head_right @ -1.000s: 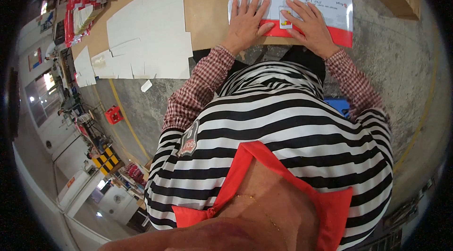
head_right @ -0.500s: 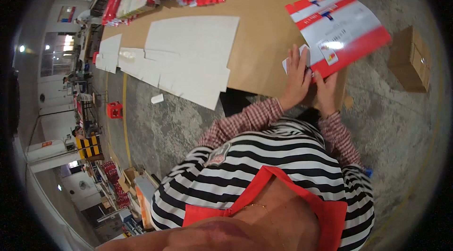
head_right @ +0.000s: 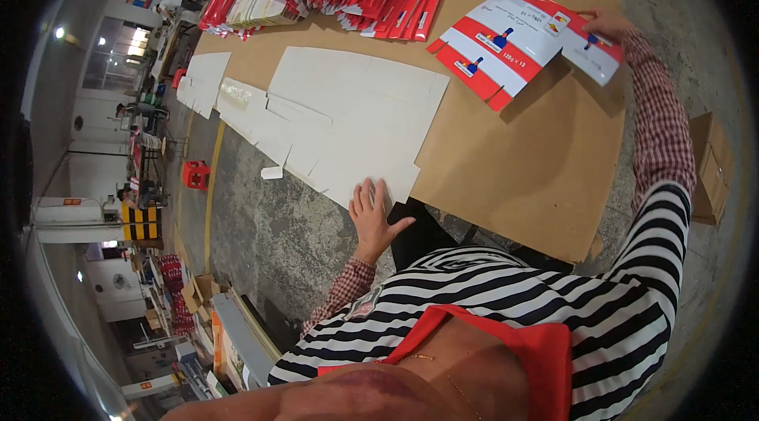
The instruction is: The person folds white cardboard pieces into small rectangular boxes. They place a red and white printed insert into each box and then stack the finished units on the table. The process is repeated continuously throughout the video.
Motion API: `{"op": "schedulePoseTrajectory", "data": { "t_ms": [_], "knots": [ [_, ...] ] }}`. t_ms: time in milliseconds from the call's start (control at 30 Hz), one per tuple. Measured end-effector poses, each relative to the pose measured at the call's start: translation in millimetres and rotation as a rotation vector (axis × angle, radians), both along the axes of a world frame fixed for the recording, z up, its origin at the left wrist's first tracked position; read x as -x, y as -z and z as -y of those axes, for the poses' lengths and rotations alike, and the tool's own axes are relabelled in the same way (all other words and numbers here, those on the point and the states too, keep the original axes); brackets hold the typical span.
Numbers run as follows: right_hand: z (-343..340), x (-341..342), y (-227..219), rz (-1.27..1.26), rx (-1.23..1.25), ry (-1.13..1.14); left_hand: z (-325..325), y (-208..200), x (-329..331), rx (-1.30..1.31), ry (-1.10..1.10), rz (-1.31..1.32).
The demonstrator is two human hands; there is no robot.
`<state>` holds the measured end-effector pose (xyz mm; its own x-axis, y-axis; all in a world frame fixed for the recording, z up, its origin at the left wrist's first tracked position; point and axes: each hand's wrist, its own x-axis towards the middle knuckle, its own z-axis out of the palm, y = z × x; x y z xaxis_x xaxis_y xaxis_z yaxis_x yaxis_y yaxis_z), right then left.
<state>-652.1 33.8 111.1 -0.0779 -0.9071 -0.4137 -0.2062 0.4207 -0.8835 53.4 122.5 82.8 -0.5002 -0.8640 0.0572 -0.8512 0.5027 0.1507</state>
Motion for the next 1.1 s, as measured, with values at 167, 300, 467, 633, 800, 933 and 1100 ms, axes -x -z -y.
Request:
{"op": "schedulePoseTrajectory", "data": {
  "t_ms": [167, 300, 467, 633, 800, 933, 1100],
  "knots": [
    [128.4, -86.7, 39.9, -0.028, 0.128, 0.155, -17.4, 3.3, -23.8, -0.057, -0.102, 0.158],
    [241.9, -132.4, 110.8, -0.651, 0.311, 0.454, 3.0, 33.8, -7.3, 0.012, -0.035, 0.089],
    [316.2, -260.5, 129.2, -0.867, 0.328, 0.513, 4.9, 15.2, -20.1, -0.028, 0.048, 0.161],
    [224.8, -218.3, 107.7, -0.130, 0.362, 0.304, 35.9, -23.5, -32.3, -0.092, 0.213, 0.036],
    [8.3, -316.0, 9.2, -0.237, 0.670, -0.080, 52.5, -111.7, -30.1, 0.014, 0.413, 0.032],
    [-153.8, -355.8, -74.4, -0.618, 0.992, -0.336, 13.4, -151.4, 95.9, 0.097, 0.792, -0.095],
    [-316.5, -311.8, -3.7, -0.809, 0.656, -0.267, -85.8, -113.7, 169.3, -0.281, 1.122, -0.168]
  ]
}}
